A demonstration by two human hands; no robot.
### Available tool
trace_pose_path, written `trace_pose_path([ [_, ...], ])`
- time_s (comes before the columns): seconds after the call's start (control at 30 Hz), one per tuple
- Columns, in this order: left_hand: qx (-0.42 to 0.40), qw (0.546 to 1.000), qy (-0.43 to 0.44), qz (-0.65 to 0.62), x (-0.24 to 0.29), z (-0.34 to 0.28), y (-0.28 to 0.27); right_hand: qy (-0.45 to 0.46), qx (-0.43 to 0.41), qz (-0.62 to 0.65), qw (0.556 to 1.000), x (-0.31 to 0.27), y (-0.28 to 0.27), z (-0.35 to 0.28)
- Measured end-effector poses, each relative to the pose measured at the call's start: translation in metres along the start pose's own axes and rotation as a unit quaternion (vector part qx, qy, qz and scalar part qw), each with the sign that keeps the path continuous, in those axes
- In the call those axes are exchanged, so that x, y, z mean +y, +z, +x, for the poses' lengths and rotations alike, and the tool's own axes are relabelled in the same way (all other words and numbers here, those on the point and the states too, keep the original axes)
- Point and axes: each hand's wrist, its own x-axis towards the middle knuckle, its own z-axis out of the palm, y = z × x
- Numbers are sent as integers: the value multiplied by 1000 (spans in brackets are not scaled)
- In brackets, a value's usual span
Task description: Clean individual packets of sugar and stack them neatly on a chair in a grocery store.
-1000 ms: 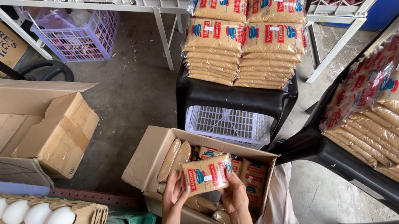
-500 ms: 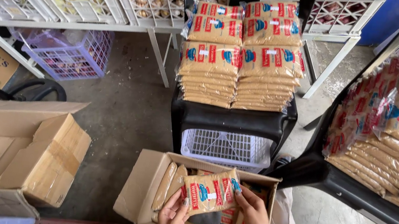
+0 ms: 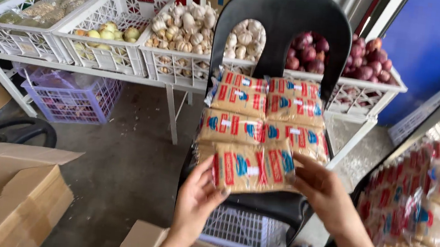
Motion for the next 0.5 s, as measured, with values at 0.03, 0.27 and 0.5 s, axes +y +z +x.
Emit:
trace_pose_path([
  [0.03, -1, 1000, 9, -4, -1, 25, -1, -9, 0, -6, 1000, -15, -4, 18],
  [0.27, -41, 996, 78, 26, 24, 184, -3, -71, 38, 197, 977, -27, -2, 158],
  [0.5, 141, 987, 75, 6, -15, 290, 6, -189, 134, 197, 952, 0, 25, 258],
])
